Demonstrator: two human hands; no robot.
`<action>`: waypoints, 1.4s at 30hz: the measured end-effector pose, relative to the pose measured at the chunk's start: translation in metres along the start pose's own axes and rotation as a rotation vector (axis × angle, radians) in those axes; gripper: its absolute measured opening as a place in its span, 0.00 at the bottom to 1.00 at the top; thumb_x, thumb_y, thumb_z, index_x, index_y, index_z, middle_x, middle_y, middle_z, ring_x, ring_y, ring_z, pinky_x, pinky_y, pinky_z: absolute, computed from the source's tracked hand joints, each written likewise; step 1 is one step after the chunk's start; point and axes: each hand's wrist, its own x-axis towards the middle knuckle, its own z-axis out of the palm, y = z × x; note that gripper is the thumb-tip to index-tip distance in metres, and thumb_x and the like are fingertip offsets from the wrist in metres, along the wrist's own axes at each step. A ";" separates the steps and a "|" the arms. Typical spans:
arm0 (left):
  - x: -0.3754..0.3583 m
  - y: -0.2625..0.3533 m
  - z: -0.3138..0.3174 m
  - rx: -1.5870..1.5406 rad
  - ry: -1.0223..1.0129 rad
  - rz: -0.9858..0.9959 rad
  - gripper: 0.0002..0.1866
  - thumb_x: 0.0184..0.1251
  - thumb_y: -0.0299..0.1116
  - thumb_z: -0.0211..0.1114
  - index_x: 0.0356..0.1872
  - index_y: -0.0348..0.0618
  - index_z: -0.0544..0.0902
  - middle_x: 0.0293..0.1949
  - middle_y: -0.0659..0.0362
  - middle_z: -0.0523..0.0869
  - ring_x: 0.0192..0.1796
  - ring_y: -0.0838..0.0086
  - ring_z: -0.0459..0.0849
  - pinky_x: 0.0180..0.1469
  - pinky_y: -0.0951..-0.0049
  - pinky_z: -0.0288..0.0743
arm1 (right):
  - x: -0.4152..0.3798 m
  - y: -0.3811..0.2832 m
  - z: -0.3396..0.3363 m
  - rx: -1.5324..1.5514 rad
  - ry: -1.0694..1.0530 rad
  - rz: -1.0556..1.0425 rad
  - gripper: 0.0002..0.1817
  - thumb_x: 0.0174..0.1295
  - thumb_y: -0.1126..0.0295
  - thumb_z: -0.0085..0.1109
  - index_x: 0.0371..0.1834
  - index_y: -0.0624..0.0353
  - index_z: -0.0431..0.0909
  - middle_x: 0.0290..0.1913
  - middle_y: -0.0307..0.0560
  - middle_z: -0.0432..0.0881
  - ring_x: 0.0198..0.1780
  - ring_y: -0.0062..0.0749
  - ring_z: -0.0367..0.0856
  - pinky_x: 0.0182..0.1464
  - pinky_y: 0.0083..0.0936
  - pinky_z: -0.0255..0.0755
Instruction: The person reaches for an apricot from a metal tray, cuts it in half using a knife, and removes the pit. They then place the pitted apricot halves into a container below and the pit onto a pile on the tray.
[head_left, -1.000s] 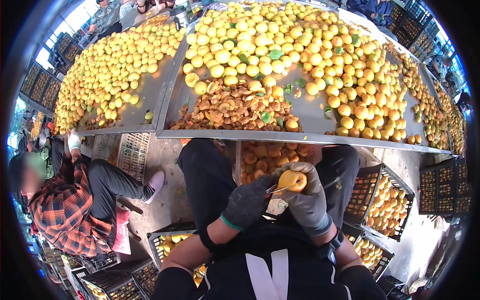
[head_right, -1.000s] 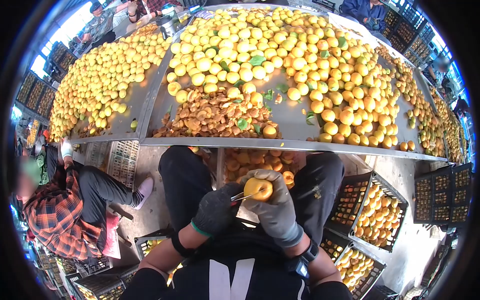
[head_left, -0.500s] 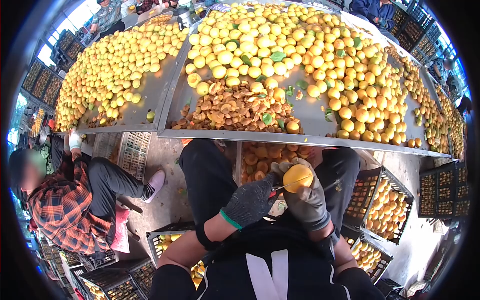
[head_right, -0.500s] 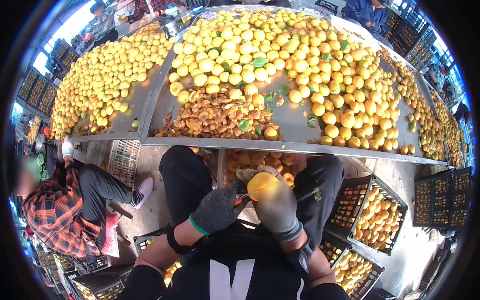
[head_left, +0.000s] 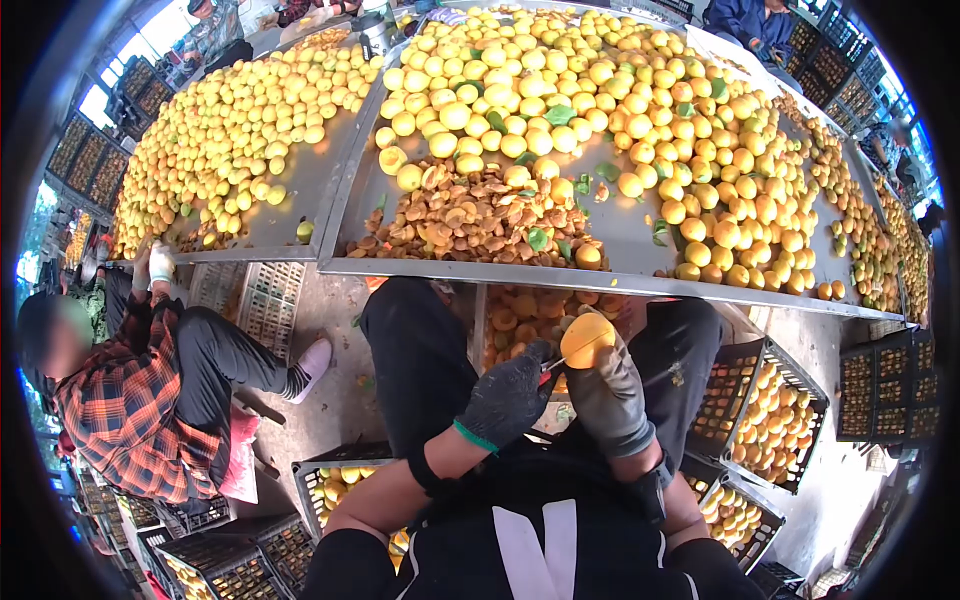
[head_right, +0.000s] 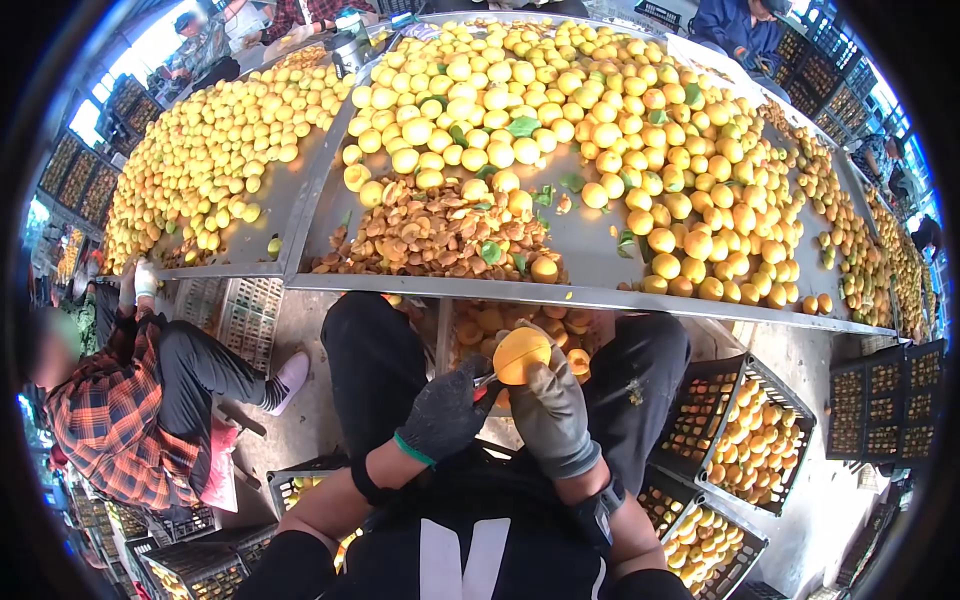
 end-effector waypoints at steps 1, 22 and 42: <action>-0.001 -0.004 0.001 0.094 0.010 0.020 0.17 0.62 0.36 0.64 0.46 0.34 0.75 0.29 0.42 0.82 0.33 0.49 0.83 0.34 0.54 0.75 | 0.004 0.001 -0.005 -0.033 -0.073 -0.008 0.34 0.60 0.58 0.67 0.65 0.63 0.63 0.58 0.45 0.74 0.57 0.29 0.74 0.63 0.28 0.66; -0.009 -0.011 0.006 0.068 -0.002 -0.090 0.20 0.61 0.30 0.60 0.55 0.39 0.75 0.38 0.47 0.84 0.35 0.53 0.84 0.35 0.56 0.78 | 0.005 0.029 -0.013 -0.379 -0.107 0.089 0.29 0.75 0.51 0.38 0.65 0.66 0.63 0.64 0.52 0.72 0.65 0.37 0.71 0.71 0.30 0.58; -0.007 -0.006 -0.005 0.258 -0.016 -0.037 0.29 0.65 0.32 0.56 0.69 0.48 0.64 0.34 0.50 0.83 0.26 0.56 0.84 0.27 0.58 0.77 | 0.000 0.017 -0.008 -0.354 -0.020 0.156 0.21 0.72 0.64 0.51 0.62 0.65 0.67 0.52 0.45 0.78 0.53 0.27 0.78 0.58 0.25 0.72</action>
